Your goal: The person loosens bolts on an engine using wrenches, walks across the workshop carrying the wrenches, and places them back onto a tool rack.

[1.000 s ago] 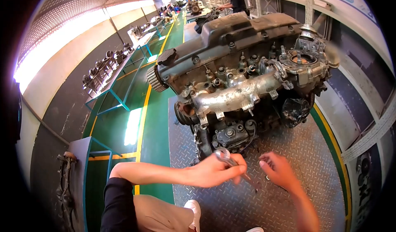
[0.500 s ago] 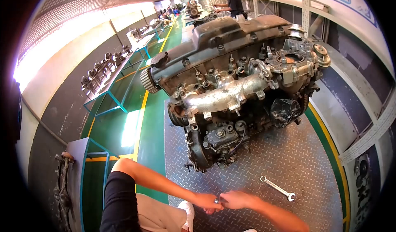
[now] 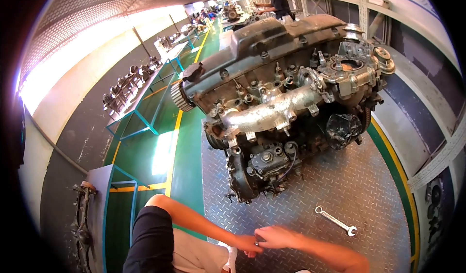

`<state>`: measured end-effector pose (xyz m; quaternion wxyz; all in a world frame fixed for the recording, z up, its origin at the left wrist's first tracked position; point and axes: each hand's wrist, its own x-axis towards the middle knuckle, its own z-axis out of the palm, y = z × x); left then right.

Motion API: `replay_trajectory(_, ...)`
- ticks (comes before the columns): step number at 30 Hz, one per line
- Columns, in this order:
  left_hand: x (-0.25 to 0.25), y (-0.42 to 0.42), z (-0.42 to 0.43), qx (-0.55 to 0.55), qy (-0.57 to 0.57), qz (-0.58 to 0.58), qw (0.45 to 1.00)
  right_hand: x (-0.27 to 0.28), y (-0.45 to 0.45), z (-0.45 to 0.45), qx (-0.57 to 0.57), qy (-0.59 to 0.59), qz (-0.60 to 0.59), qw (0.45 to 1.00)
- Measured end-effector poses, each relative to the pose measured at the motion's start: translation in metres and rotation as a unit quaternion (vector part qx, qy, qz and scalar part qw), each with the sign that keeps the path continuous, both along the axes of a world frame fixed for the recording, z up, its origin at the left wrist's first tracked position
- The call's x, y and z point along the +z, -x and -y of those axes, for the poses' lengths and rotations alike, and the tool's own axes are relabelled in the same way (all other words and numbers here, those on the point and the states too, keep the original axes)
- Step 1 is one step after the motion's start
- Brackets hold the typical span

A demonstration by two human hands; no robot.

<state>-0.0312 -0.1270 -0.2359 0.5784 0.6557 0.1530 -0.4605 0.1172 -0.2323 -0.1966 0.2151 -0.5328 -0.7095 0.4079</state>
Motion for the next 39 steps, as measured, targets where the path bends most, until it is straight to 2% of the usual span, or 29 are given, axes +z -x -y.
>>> replay_trajectory(4,0.001,0.000,-0.001,0.002,-0.007,-0.028,1.000,0.000,0.006,0.003,-0.004,0.022,0.007,1.000)
replay_trajectory(6,-0.003,0.000,-0.002,-0.036,-0.009,-0.034,0.999,-0.001,0.009,0.005,-0.011,0.025,0.001,1.000)
replay_trajectory(12,-0.047,-0.010,-0.021,-0.068,-0.017,-0.020,0.997,-0.020,0.000,0.011,-0.046,0.055,0.024,0.997)
replay_trajectory(16,-0.039,-0.016,-0.032,-0.053,0.016,-0.002,0.998,-0.058,-0.016,0.048,-0.045,0.091,0.182,0.978)
replay_trajectory(18,-0.038,-0.019,-0.040,-0.058,0.013,-0.012,0.998,-0.077,-0.024,0.076,-0.020,0.176,0.197,0.964)
replay_trajectory(21,-0.044,-0.020,-0.052,-0.012,0.007,-0.048,0.999,-0.105,-0.034,0.124,0.026,0.327,0.226,0.917)
replay_trajectory(22,-0.049,-0.019,-0.056,0.055,-0.005,-0.055,0.997,-0.116,-0.036,0.140,0.037,0.362,0.235,0.901)
replay_trajectory(23,-0.052,-0.017,-0.059,0.122,-0.019,-0.063,0.990,-0.116,-0.037,0.152,0.040,0.362,0.234,0.901)
replay_trajectory(26,-0.040,-0.024,-0.061,0.134,-0.081,-0.037,0.987,-0.121,-0.045,0.177,0.047,0.390,0.264,0.881)
replay_trajectory(29,-0.045,-0.034,-0.067,0.142,-0.074,-0.017,0.987,-0.140,-0.051,0.200,0.008,0.421,0.257,0.870)
replay_trajectory(31,-0.032,-0.042,-0.068,0.148,-0.091,-0.006,0.985,-0.149,-0.055,0.203,0.099,0.568,0.181,0.797)
replay_trajectory(32,-0.028,-0.043,-0.069,0.156,-0.110,0.004,0.982,-0.152,-0.055,0.209,0.099,0.568,0.182,0.797)
replay_trajectory(37,-0.053,-0.041,-0.079,0.166,-0.118,0.045,0.978,-0.075,-0.033,0.208,-0.026,0.743,0.082,0.663)
replay_trajectory(39,-0.053,-0.040,-0.079,0.173,-0.138,0.062,0.973,-0.073,-0.031,0.211,-0.033,0.758,0.066,0.648)
